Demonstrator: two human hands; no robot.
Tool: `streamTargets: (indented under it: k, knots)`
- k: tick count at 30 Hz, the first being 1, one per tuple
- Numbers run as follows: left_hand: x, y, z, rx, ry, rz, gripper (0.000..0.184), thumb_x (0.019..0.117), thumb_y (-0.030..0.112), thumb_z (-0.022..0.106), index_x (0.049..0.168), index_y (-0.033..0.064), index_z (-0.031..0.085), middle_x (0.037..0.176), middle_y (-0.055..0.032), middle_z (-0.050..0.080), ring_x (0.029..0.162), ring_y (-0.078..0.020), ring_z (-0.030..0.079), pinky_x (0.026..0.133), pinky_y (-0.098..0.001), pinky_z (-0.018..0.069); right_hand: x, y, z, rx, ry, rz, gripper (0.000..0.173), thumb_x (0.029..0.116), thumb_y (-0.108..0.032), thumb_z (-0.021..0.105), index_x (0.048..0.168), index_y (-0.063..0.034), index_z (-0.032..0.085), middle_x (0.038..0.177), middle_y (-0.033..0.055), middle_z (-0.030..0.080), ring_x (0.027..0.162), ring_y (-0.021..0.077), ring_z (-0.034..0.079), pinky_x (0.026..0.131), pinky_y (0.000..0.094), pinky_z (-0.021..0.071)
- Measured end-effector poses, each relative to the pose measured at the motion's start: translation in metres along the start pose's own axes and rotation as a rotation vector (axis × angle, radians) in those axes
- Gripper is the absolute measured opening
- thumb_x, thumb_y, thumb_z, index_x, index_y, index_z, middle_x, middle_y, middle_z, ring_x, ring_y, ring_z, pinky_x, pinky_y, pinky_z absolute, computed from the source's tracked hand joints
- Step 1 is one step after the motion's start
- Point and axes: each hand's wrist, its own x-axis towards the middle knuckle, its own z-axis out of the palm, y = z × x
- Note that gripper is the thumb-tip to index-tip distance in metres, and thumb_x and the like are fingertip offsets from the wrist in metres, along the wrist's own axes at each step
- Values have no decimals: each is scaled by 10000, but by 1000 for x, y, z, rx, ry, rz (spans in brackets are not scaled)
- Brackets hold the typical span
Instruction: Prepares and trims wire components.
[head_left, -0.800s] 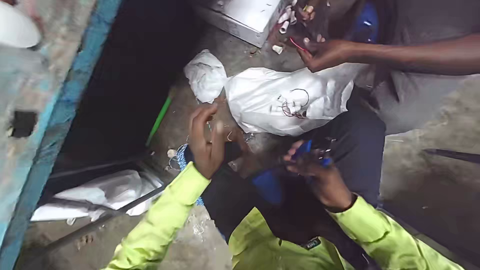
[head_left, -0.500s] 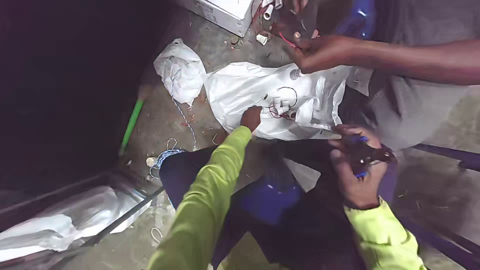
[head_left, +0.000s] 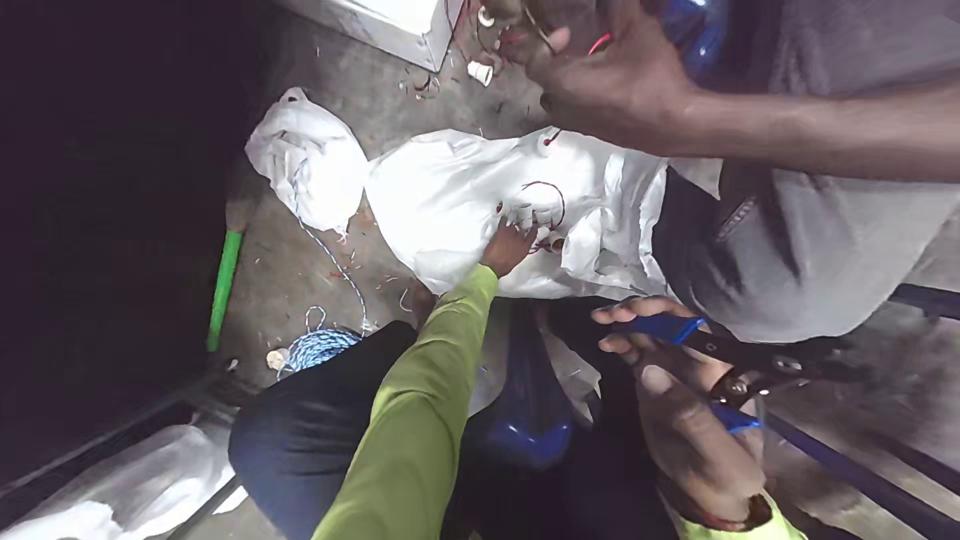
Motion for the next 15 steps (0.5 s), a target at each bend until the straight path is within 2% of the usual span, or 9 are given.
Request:
streamTargets:
  k: [2, 4, 5, 6, 7, 8, 10, 12, 15]
  knots:
    - [-13, -9, -10, 24, 11, 98, 381, 1014, -22, 497, 1394, -27, 534, 1083, -249, 700, 1091, -433, 668, 1199, -649, 253, -1, 3, -1, -22, 7, -52, 424, 956, -263, 708, 1322, -78, 601, 1323, 136, 628, 1147, 292, 654, 962, 404, 584]
    - [-33, -9, -31, -164, 37, 30, 348, 1023, 1, 480, 1355, -23, 584, 1122, -239, 705, 1130, -406, 663, 1215, -596, 265, -3, 5, -2, -79, 17, -84, 426, 955, -244, 695, 1314, -42, 589, 1327, 136, 635, 1164, 290, 653, 976, 422, 580]
    - [-50, -5, -49, -298, 99, -17, 333, 1038, 38, 465, 1328, -15, 618, 1137, -227, 714, 1123, -381, 677, 1188, -559, 337, -3, 5, -3, -117, 21, -81, 406, 953, -232, 679, 1297, -33, 593, 1311, 122, 650, 1160, 276, 660, 976, 425, 582]
    - [-72, 3, -70, -450, 189, -54, 317, 1059, 86, 456, 1297, -6, 645, 1124, -209, 724, 1083, -347, 698, 1113, -523, 441, -3, 4, -2, -156, 19, -53, 388, 944, -202, 646, 1281, -19, 588, 1275, 99, 666, 1139, 245, 668, 970, 414, 583]
    - [-97, 13, -95, -609, 303, -79, 292, 1063, 116, 482, 1251, -4, 671, 1053, -191, 732, 973, -311, 721, 967, -501, 545, -1, 3, 1, -161, 24, 13, 361, 929, -151, 605, 1259, -6, 586, 1201, 74, 686, 1084, 206, 678, 946, 387, 586]
    - [-123, 25, -121, -759, 375, -122, 268, 1062, 136, 510, 1220, 5, 682, 976, -158, 734, 854, -252, 723, 835, -456, 592, 3, 0, 7, -124, 45, 138, 332, 915, -96, 545, 1233, -9, 588, 1099, 44, 698, 995, 162, 693, 900, 350, 598]
    - [-173, 48, -169, -1011, 427, -214, 234, 1064, 150, 543, 1199, 26, 688, 860, -98, 726, 707, -159, 686, 688, -360, 587, 11, -4, 24, 59, 116, 495, 295, 1007, -85, 402, 1198, -15, 615, 880, 45, 678, 768, 147, 686, 732, 317, 608]
    - [-211, 64, -192, -1173, 498, -221, 229, 1060, 140, 549, 1209, 42, 692, 805, -57, 723, 665, -121, 683, 651, -307, 593, 21, -1, 37, 264, 69, 784, 391, 1051, -235, 320, 1166, -41, 639, 780, 68, 624, 640, 177, 622, 604, 334, 555]
    - [-244, 74, -205, -1287, 635, -172, 241, 1055, 99, 547, 1237, 27, 688, 831, -67, 728, 699, -139, 697, 704, -319, 614, 34, 2, 57, 384, -204, 873, 519, 1043, -415, 269, 1174, -96, 658, 799, 43, 624, 629, 147, 598, 567, 296, 523]
